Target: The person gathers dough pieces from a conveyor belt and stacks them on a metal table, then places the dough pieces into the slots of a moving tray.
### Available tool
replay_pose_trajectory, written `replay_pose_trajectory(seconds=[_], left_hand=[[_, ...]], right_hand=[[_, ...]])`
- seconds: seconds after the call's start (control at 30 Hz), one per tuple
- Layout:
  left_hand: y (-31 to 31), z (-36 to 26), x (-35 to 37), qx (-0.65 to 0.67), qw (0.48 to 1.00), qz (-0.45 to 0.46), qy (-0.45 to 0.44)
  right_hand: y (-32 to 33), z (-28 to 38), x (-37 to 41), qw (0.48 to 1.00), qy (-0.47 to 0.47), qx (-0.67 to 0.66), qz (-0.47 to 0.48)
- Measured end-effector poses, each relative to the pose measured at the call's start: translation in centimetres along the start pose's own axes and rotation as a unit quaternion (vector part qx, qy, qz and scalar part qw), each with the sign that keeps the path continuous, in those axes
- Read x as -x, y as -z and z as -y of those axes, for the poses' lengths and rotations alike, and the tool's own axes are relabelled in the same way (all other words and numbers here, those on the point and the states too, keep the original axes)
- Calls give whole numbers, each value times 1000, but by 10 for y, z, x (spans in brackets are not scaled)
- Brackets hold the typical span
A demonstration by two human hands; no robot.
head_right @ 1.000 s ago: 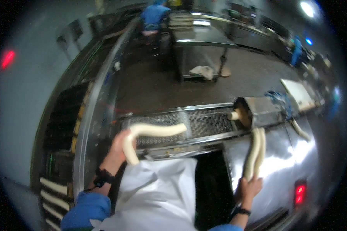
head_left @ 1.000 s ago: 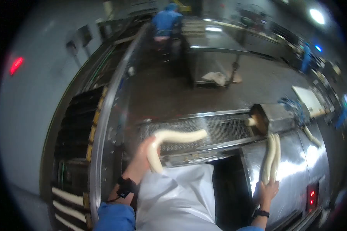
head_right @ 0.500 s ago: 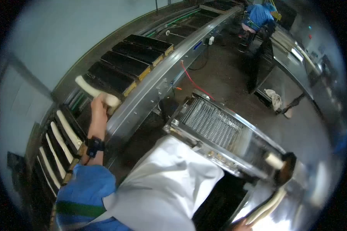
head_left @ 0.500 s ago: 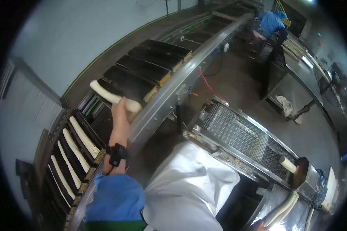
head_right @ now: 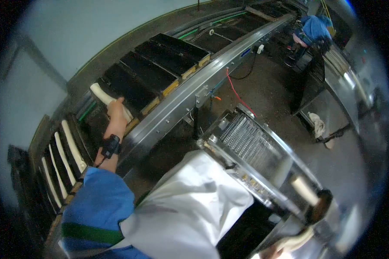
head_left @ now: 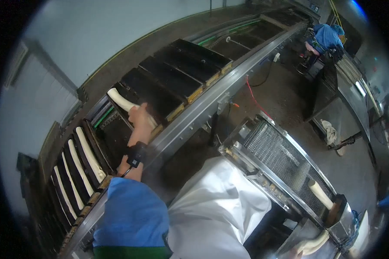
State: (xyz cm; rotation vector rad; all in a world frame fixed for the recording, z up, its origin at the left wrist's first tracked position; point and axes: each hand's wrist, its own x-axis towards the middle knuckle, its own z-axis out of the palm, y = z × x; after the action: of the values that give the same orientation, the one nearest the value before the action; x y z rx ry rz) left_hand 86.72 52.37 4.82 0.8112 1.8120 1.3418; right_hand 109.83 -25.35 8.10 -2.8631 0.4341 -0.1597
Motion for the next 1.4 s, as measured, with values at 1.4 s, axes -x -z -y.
replay_pose_trajectory(seconds=[1.4], left_hand=[[-101,29,32,19,981,172,-85]], right_hand=[[-125,437,-55,883,443,-139,64]])
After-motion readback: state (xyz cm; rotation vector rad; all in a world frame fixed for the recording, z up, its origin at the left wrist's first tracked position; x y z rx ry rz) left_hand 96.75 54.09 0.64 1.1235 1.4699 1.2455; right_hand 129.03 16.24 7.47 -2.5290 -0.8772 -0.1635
